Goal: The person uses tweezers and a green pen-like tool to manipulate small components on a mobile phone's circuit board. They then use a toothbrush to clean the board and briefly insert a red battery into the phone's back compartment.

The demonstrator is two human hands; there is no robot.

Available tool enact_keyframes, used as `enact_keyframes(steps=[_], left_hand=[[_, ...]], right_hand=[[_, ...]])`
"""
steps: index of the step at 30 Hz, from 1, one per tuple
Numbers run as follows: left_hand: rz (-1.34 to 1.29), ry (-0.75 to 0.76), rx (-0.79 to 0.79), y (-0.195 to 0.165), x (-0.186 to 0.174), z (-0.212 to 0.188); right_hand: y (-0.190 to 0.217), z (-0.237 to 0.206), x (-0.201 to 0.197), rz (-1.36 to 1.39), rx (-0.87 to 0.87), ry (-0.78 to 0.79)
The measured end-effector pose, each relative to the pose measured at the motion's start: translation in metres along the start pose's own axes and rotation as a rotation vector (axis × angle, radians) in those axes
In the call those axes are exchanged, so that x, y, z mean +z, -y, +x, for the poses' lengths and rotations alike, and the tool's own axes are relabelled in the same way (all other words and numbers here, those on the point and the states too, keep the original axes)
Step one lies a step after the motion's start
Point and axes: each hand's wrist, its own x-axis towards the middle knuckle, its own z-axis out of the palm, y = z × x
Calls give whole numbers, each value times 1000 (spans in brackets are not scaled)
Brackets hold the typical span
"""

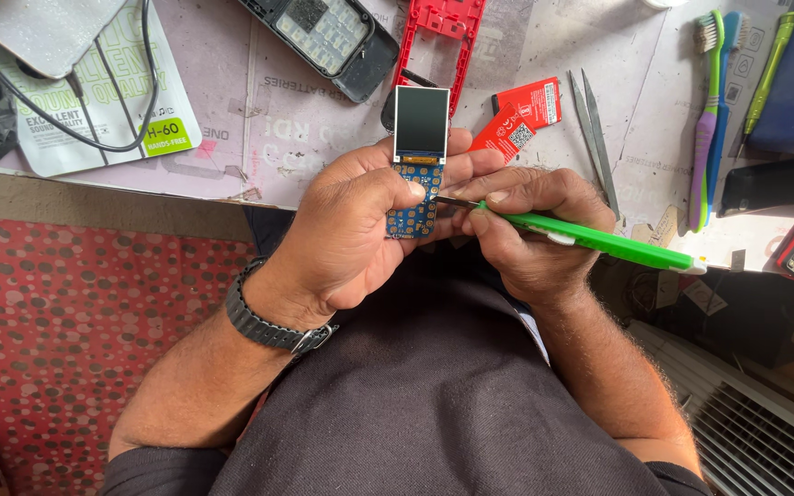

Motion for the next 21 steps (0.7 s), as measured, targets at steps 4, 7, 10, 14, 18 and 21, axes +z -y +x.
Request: enact_keyframes(steps=[4, 7, 10, 14, 18, 21], left_hand=[[25, -21, -20, -1, 1, 1], [19, -15, -2, -2, 2, 1], [4, -18, -7, -2, 3, 1], [0, -13, -5, -2, 3, 1], [-1, -15, -6, -1, 3, 2], [6, -9, 1, -1, 3, 1]], right_hand=[[1, -1, -1, 58, 45, -11], [1, -1, -3, -9, 1, -9], [1, 0, -2, 14, 3, -11], [1, 0, -1, 44, 57, -39], [1, 1, -1, 60, 48, -20], [0, 1, -1, 46, 30, -20]])
